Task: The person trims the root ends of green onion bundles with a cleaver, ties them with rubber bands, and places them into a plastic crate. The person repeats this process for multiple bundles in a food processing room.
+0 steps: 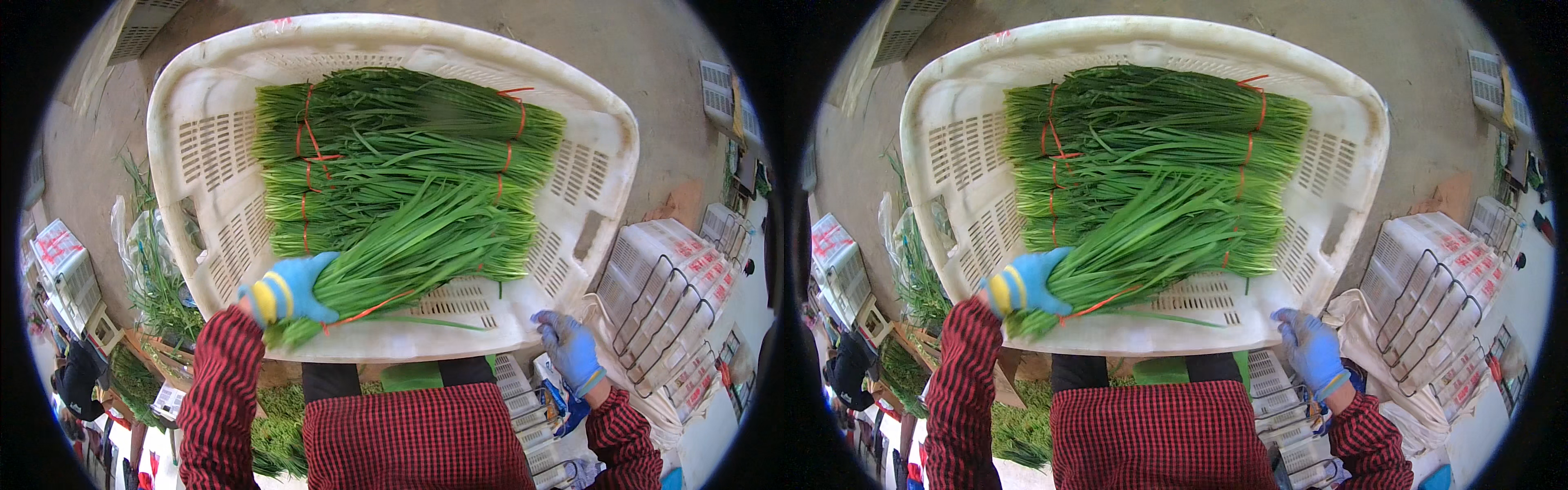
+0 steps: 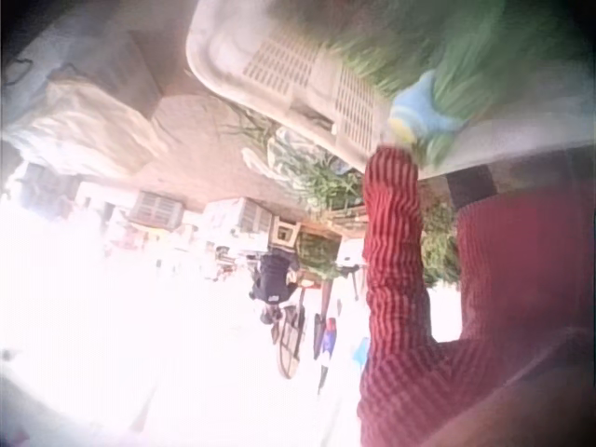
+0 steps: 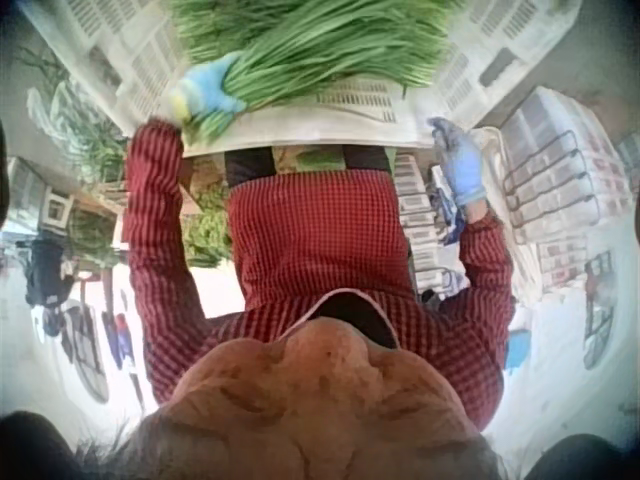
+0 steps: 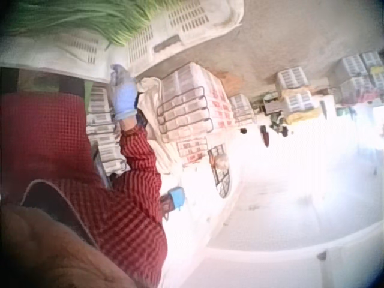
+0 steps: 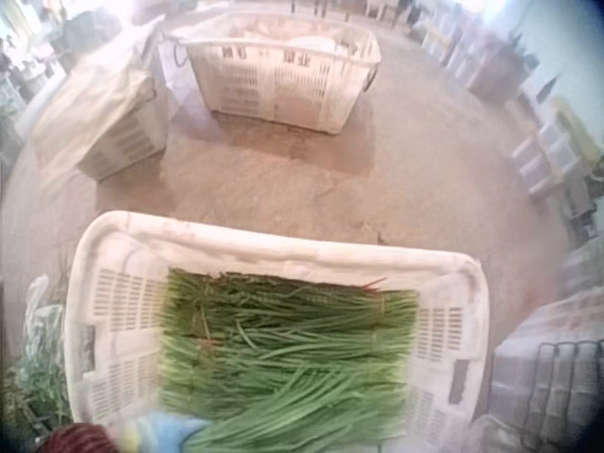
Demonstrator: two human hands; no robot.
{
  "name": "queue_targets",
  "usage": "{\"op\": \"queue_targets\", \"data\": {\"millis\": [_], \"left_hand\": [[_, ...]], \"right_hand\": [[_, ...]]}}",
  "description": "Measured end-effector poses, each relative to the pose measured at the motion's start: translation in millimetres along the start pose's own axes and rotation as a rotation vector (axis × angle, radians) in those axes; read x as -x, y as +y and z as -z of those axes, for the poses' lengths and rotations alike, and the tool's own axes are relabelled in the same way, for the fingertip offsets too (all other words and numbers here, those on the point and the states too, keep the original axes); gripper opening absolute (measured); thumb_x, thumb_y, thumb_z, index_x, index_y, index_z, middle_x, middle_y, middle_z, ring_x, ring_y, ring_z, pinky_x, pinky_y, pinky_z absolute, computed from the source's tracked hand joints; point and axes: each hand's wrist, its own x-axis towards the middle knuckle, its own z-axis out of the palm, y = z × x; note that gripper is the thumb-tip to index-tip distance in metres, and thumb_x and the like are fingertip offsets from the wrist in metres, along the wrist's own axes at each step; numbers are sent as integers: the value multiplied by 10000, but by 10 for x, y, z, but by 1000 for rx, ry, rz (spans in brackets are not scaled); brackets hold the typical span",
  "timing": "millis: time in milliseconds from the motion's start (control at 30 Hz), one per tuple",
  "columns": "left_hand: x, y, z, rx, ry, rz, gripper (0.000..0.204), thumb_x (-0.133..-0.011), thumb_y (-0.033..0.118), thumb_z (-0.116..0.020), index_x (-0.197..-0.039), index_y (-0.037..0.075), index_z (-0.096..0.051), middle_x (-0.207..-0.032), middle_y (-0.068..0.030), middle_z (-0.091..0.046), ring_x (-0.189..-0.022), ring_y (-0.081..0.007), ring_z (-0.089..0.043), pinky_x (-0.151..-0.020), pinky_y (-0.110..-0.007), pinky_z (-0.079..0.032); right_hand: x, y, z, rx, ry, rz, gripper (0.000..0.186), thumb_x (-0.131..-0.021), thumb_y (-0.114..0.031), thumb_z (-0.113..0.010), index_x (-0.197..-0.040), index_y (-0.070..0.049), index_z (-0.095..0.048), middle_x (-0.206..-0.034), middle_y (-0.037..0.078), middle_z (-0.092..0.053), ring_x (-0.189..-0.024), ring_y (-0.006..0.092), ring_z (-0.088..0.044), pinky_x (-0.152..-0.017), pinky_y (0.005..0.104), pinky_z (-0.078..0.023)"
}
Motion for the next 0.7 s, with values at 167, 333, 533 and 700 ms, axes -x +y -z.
{"op": "queue_targets", "data": {"millis": [167,333,533,700], "left_hand": [[-729,-691,-92,-289,-147,-8,975,-538,332,-895,-1393,106,-485,-1186,-214,-650,-1033,-390,-648,-877,-438,-525],[-947,-1219,-180,-320,-175,-5,1048,-493,319,-908,-1430,192,-455,-1271,-181,-617,-1112,-386,-609,-942,-435,-503],[-1019,-1361,-180,-249,-126,-7,1066,-489,314,-914,-1438,184,-445,-1279,-175,-612,-1133,-371,-601,-970,-415,-486],[-661,-1116,-279,-470,142,56,1159,-503,357,-911,-1498,155,-351,-1328,-180,-559,-1226,-353,-531,-1113,-481,-347]], "right_hand": [[20,-80,-367,45,-124,113,184,-918,-132,-589,-1067,-120,-696,-848,142,-691,-752,327,-674,-691,406,-540],[-645,134,-349,172,188,84,232,-942,-148,-570,-1157,-137,-654,-895,165,-679,-790,350,-661,-690,449,-525],[-1898,501,-174,360,450,50,297,-947,-126,-531,-1236,-121,-599,-947,178,-677,-839,345,-671,-716,429,-533],[-2468,721,-121,825,290,41,172,-892,-103,-543,-1049,-119,-611,-828,148,-664,-718,320,-675,-616,429,-529]]}}
